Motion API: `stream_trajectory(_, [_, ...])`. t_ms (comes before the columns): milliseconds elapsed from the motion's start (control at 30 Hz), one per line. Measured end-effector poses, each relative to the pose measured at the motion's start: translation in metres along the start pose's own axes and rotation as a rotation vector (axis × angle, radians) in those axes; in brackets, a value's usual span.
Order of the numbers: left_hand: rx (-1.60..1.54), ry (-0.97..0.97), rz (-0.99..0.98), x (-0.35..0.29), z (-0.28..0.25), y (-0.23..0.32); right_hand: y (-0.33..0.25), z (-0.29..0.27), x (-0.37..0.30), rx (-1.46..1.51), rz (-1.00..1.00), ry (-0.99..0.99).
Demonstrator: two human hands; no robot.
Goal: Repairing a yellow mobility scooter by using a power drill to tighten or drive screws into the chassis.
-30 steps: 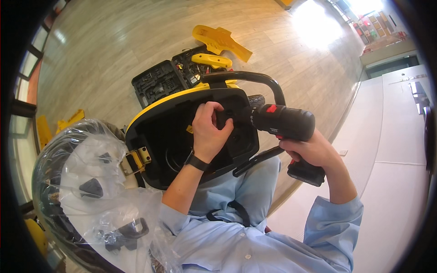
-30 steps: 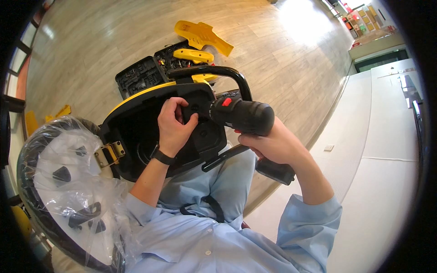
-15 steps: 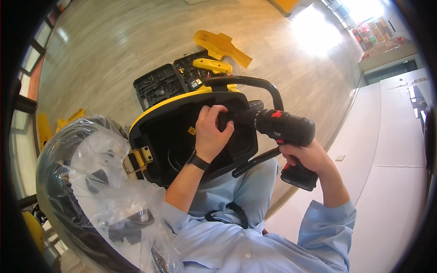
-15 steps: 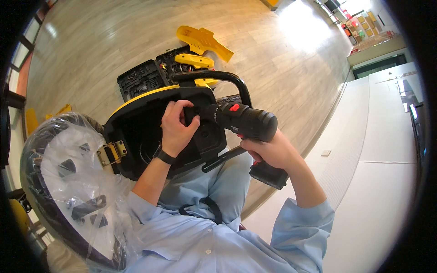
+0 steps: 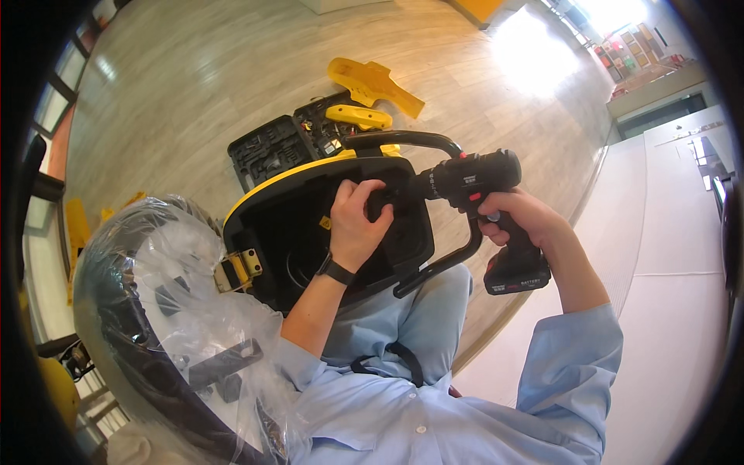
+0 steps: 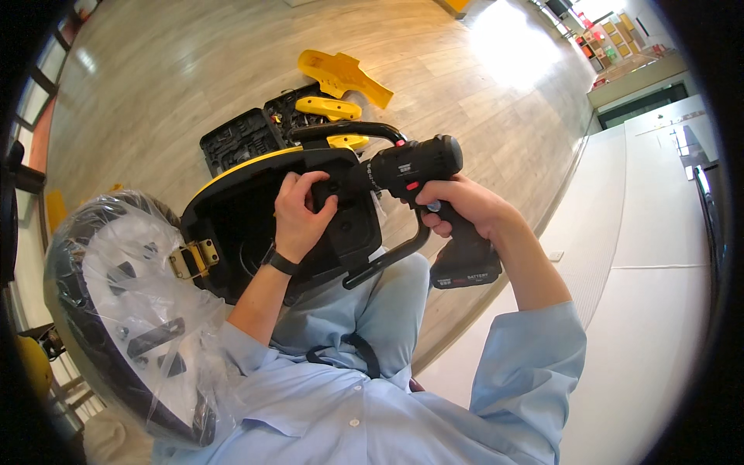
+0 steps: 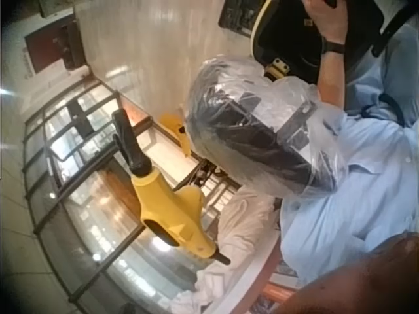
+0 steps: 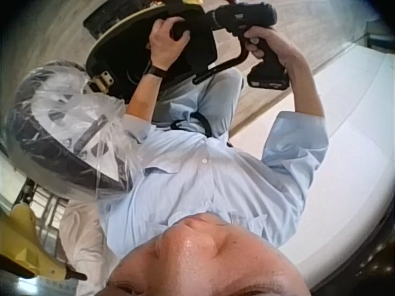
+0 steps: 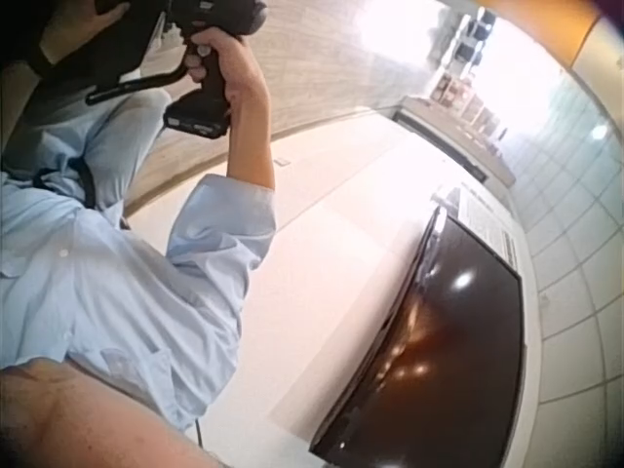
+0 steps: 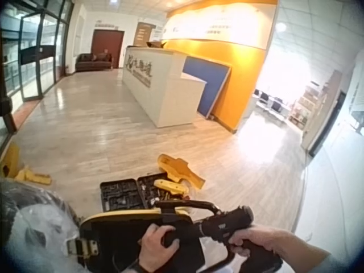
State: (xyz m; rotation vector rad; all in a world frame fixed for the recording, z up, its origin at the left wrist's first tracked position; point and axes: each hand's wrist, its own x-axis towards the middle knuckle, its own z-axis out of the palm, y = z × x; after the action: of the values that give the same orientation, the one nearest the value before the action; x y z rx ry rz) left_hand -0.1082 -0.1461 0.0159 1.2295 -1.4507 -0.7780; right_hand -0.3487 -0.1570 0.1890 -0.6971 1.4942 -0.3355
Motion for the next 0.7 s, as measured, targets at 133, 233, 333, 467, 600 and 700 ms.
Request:
stream_trajectory(133, [0.012, 0.011, 0.028, 0.000, 0.003, -0.003, 0.014, -0.010, -0.005, 0.134, 0.046, -0.143])
stream_trajectory(233, [0.044, 0.022, 0.063, 0.002, 0.002, -0.003, 0.023, -0.001, -0.012, 0.029, -0.026, -0.080])
stream_trajectory(333, [0.015, -0.057, 0.004, 0.004, -0.005, 0.000, 0.031, 0.003, -0.017, 0.057, -0.077, -0.036])
stream_trajectory(467, [0.054, -0.032, 0.101, 0.003, 0.000, -0.004, 0.030, 0.013, -0.019, -0.058, -0.163, 0.024])
stream_trajectory(600, [0.074, -0.034, 0.083, 0.002, -0.002, -0.007, 0.019, 0.024, -0.008, -0.242, -0.195, 0.031])
stream_trajectory(700, [0.063, -0.043, 0.087, 0.001, -0.002, -0.006, 0.003, 0.024, -0.005, -0.315, -0.181, 0.003])
